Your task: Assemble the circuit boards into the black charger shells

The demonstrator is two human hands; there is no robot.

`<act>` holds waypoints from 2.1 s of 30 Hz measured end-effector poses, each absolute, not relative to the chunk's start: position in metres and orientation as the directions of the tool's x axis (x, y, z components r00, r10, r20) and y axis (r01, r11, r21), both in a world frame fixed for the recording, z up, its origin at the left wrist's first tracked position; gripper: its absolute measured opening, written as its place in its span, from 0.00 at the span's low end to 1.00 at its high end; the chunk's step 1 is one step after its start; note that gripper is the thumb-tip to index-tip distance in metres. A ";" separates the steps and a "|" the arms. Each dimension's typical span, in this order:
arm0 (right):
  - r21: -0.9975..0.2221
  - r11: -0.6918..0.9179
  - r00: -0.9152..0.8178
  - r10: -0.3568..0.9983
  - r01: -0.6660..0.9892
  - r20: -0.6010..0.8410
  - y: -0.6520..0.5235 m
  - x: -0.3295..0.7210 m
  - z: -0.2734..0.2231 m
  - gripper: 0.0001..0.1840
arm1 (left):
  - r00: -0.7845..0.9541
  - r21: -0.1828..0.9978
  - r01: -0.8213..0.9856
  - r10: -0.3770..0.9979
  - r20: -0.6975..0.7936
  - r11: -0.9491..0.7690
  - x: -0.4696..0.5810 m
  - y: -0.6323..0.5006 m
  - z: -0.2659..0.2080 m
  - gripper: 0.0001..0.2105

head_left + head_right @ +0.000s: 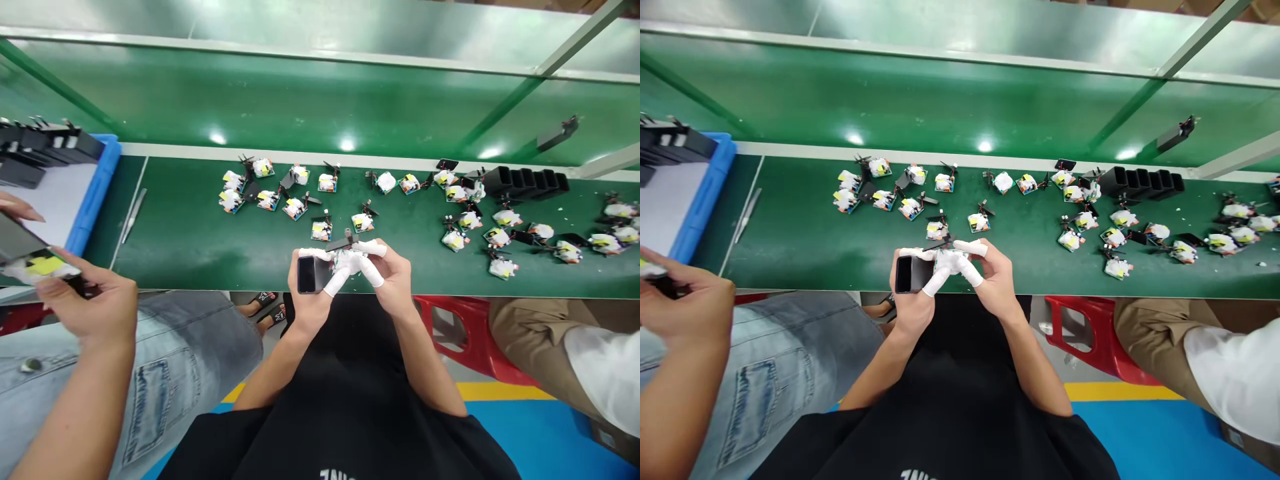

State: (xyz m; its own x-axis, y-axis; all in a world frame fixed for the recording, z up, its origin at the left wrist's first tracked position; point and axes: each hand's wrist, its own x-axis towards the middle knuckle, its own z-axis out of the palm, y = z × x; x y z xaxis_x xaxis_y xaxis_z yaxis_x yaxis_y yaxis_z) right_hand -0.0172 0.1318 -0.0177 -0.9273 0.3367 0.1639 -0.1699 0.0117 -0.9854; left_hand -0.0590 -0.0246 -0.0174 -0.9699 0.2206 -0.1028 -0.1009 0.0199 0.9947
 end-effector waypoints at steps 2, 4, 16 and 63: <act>-0.983 0.024 -0.900 0.398 -0.183 0.178 0.125 -0.016 -0.019 0.15 | -0.982 0.995 -0.082 0.177 -0.071 -0.057 -0.059 -0.028 -0.017 0.29; -0.981 0.029 -0.891 0.413 -0.193 0.187 0.122 -0.016 -0.021 0.15 | -0.987 0.983 -0.067 0.154 -0.041 -0.169 -0.058 -0.031 -0.017 0.24; -0.996 -0.007 -0.906 0.416 -0.090 0.079 0.131 -0.023 -0.048 0.20 | -0.987 0.905 -0.133 0.133 -0.085 -0.405 -0.065 -0.013 -0.048 0.20; -0.959 0.280 -0.894 0.420 -0.037 0.157 0.132 -0.025 -0.076 0.25 | -0.965 0.847 -0.214 0.241 -0.105 -0.487 -0.067 -0.014 -0.071 0.27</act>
